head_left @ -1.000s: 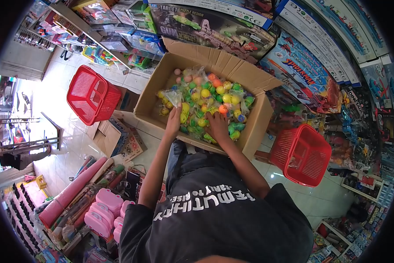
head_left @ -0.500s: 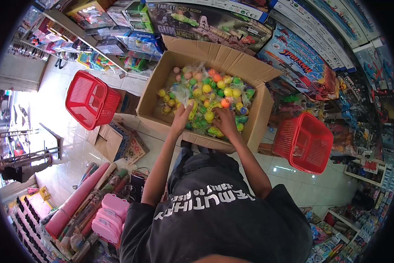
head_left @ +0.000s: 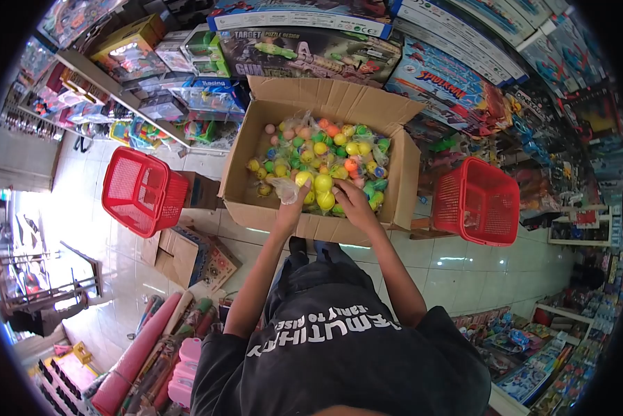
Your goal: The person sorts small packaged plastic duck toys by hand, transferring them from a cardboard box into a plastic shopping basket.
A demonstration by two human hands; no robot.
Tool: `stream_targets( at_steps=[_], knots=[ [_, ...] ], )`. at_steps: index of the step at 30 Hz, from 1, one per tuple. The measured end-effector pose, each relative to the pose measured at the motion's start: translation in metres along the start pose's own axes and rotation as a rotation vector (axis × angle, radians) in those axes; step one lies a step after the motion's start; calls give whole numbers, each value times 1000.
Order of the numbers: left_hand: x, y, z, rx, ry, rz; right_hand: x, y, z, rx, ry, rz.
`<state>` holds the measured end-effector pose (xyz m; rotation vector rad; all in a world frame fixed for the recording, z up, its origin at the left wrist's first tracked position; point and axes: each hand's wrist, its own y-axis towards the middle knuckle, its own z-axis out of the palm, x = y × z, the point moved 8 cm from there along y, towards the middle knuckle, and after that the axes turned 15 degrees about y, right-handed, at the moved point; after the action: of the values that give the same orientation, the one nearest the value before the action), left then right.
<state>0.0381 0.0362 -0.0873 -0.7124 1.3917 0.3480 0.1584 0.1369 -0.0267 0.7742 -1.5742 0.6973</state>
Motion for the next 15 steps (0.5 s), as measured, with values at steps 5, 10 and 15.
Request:
stream_targets(
  at_steps=[5, 10, 15],
  knots=[
    [-7, -20, 30, 239, -67, -57, 9, -30, -13, -199, 183, 21],
    [-20, -40, 66, 468, -189, -162, 3, -59, -34, -249, 307, 77],
    [-19, -45, 100, 547, -134, -99, 6, -83, -62, -316, 479, 26]
  ],
)
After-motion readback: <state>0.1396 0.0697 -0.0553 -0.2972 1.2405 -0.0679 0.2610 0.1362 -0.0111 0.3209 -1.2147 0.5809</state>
